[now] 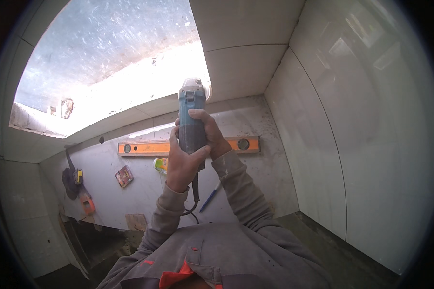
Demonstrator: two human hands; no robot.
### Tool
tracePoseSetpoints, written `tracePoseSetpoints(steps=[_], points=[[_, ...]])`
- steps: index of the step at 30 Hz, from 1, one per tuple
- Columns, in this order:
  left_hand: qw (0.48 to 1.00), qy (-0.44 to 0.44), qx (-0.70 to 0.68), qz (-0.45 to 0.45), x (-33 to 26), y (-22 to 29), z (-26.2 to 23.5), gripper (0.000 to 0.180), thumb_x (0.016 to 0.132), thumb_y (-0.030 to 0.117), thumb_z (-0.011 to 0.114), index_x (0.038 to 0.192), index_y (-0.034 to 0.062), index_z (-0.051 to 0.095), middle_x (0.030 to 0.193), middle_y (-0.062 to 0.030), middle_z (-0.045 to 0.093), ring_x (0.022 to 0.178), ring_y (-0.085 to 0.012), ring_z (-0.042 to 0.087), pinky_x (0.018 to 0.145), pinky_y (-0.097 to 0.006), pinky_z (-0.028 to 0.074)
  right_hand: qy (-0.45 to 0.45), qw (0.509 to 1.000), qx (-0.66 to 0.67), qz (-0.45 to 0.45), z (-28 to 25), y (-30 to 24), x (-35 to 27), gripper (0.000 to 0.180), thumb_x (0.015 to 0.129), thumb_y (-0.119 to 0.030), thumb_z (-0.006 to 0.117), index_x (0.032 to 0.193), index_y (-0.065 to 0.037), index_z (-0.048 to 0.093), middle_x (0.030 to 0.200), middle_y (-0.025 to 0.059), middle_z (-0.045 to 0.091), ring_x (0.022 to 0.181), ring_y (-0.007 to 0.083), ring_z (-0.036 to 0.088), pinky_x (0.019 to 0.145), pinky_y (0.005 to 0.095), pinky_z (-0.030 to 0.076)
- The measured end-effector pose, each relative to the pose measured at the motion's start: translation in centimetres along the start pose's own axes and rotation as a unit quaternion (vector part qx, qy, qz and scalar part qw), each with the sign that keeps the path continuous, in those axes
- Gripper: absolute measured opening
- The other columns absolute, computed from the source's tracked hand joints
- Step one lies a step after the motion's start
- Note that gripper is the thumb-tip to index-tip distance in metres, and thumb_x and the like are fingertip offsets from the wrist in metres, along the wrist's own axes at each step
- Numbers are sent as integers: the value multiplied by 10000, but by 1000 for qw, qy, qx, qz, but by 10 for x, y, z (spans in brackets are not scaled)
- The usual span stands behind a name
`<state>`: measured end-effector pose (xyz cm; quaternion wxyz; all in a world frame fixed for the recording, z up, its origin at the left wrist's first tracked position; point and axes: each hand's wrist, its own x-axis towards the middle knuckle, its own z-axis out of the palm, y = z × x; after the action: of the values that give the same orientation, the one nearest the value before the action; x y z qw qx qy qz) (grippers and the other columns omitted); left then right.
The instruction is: The person uses an angle grinder to cut and smooth the edges of white wall tiles around a rectangular window opening. The person holds the grinder with both hands and moves it along the tile edges, generating sparks and dust.
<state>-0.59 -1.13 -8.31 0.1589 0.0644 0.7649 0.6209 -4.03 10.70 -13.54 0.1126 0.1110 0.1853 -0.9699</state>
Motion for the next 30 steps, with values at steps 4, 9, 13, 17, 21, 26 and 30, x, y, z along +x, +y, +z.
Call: tracePoseSetpoints(steps=[4, 9, 13, 17, 21, 26, 30], points=[[1000, -13, 6, -28, 0, 3, -4, 956, 755, 208, 800, 1454, -97, 224, 1240, -221, 531, 1107, -257, 612, 870, -334, 562, -3, 1000, 2, -4, 0, 1, 2, 454, 861, -375, 689, 1082, 10, 591, 933, 113, 638, 746, 191, 687, 680, 310, 623], [999, -24, -1, -37, 1, 5, -6, 965, 754, 221, 803, 1452, -100, 220, 1240, -223, 529, 1112, -257, 605, 879, -333, 554, -7, 1000, 2, 1, 1, 1, 1, 451, 866, -370, 688, 1076, 18, 589, 932, 116, 638, 747, 186, 689, 672, 300, 622], [999, -25, 13, -43, 1, 7, -8, 968, 752, 236, 803, 1449, -100, 220, 1236, -227, 530, 1078, -253, 619, 851, -328, 562, -14, 1000, 25, 2, 1, 2, 2, 464, 866, -346, 693, 1118, 17, 552, 958, 115, 620, 802, 189, 678, 717, 307, 619], [999, -25, 28, -37, 3, 4, -9, 968, 752, 244, 801, 1448, -97, 221, 1219, -225, 535, 1038, -246, 632, 811, -319, 571, -8, 1000, 28, -1, 3, 2, 2, 465, 869, -342, 690, 1127, 17, 545, 964, 115, 619, 809, 189, 679, 716, 309, 622], [999, -23, 31, -34, 3, 2, -9, 970, 753, 250, 801, 1448, -96, 221, 1203, -222, 541, 1028, -238, 633, 790, -313, 573, 7, 999, 29, -13, 3, 4, 2, 445, 874, -355, 680, 1093, 17, 572, 944, 118, 636, 763, 181, 692, 668, 297, 629], [998, -34, 20, -56, 2, 9, -10, 971, 755, 255, 803, 1448, -100, 223, 1205, -223, 544, 1032, -237, 633, 793, -313, 571, 6, 1000, 15, -22, 7, 2, -2, 443, 876, -355, 675, 1095, 15, 569, 948, 119, 635, 752, 179, 691, 666, 295, 629], [998, -23, 19, -52, 1, 11, -10, 967, 754, 250, 806, 1454, -94, 234, 1201, -207, 557, 1030, -221, 637, 797, -304, 570, 19, 999, 23, -20, 13, 2, -3, 431, 878, -353, 672, 1085, 13, 580, 931, 111, 635, 738, 181, 688, 659, 295, 623]])
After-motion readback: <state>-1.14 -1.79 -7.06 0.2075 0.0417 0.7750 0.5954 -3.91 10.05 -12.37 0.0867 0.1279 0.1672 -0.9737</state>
